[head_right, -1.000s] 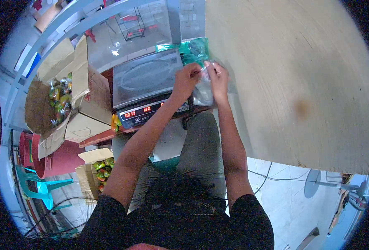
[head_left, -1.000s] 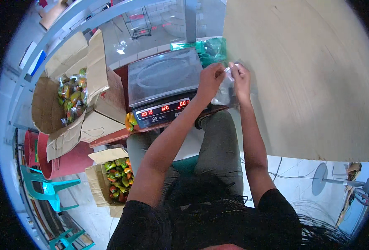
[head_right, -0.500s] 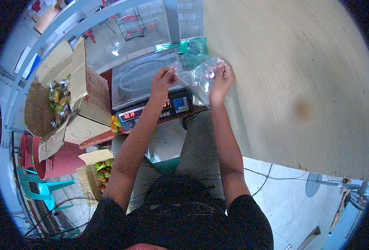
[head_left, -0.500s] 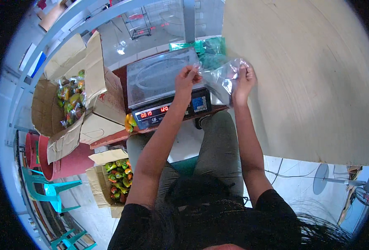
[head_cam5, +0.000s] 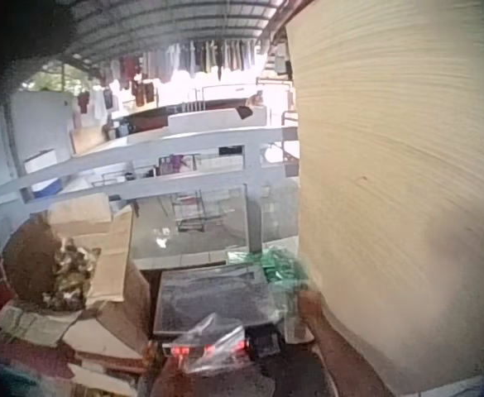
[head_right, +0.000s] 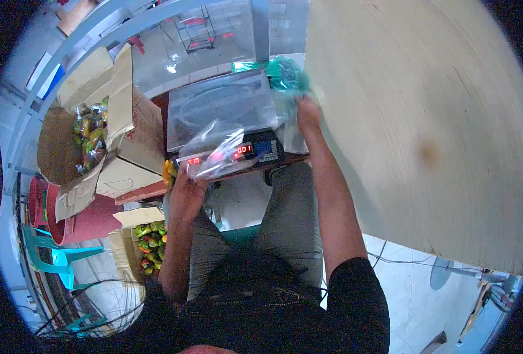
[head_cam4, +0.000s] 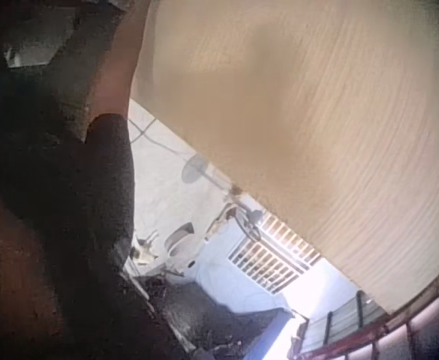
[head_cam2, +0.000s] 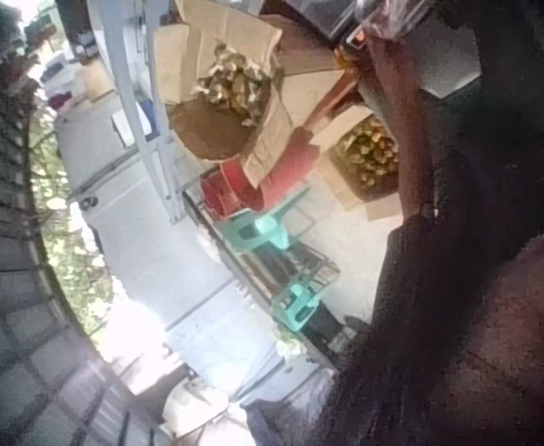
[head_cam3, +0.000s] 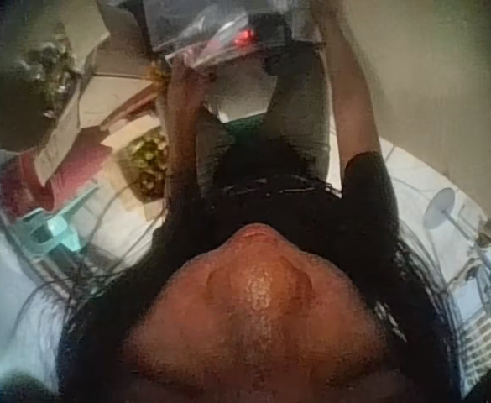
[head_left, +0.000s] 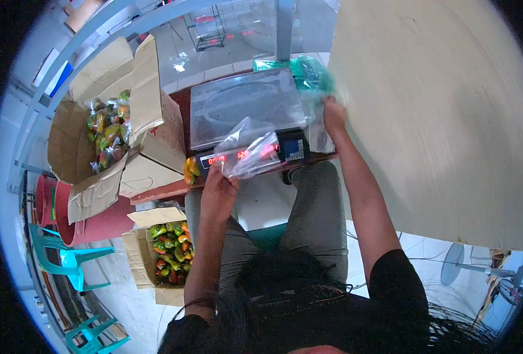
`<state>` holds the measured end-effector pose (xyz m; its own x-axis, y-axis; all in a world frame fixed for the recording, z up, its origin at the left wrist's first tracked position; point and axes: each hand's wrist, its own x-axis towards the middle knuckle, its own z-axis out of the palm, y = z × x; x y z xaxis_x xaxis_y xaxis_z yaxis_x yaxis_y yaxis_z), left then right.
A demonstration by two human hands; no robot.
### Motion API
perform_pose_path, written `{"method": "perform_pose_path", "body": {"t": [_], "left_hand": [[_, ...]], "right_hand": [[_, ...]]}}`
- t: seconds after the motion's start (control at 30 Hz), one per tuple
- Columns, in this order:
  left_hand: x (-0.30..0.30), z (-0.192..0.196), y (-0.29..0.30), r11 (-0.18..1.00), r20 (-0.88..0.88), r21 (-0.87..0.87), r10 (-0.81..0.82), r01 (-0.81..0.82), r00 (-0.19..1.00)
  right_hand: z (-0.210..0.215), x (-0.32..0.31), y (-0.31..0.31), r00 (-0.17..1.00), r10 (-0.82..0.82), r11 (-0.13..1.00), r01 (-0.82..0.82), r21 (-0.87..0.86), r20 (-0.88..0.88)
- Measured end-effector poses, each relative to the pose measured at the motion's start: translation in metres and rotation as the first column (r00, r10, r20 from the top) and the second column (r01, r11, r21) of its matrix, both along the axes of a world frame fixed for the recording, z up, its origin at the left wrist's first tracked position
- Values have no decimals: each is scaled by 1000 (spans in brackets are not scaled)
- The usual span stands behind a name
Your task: The person picks up several peppers from a box, places them on a digital scale to weigh them, and then puts them into a clear plastic bag.
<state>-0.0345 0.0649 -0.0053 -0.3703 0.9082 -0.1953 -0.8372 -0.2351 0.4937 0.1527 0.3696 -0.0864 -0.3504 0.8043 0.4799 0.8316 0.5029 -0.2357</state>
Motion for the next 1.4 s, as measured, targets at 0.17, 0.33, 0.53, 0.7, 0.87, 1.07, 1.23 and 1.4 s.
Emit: {"method": "perform_pose_path", "body": {"t": [0.17,0.33,0.53,0.7,0.87,1.07,1.23,1.4], "left_hand": [[2,-13,-27,994,57,-100,59,-53,997],[2,-22,-35,996,184,-91,35,-18,982],[5,-26,-32,992,235,83,-110,93,966],[15,-14,-28,998,170,27,-66,62,983],[11,-34,-35,990,197,90,-125,109,972],[19,-25,-32,995,156,16,-104,103,982],[19,-30,-33,995,233,26,-102,98,967],[23,-21,-28,994,212,1,-109,111,971]], "right_hand": [[-32,7,-1,990,-68,921,17,-389,-120],[-16,39,-12,999,17,861,-29,-509,-28],[-3,49,-36,852,-312,612,-159,-775,-421],[24,22,-33,157,-523,574,-663,-481,-838],[7,-5,-33,866,212,936,-314,-161,-453],[-70,7,1,994,108,959,-96,-266,32],[-62,-7,8,972,107,773,51,-632,210],[-63,15,-20,788,-227,818,-165,-551,-573]]}}
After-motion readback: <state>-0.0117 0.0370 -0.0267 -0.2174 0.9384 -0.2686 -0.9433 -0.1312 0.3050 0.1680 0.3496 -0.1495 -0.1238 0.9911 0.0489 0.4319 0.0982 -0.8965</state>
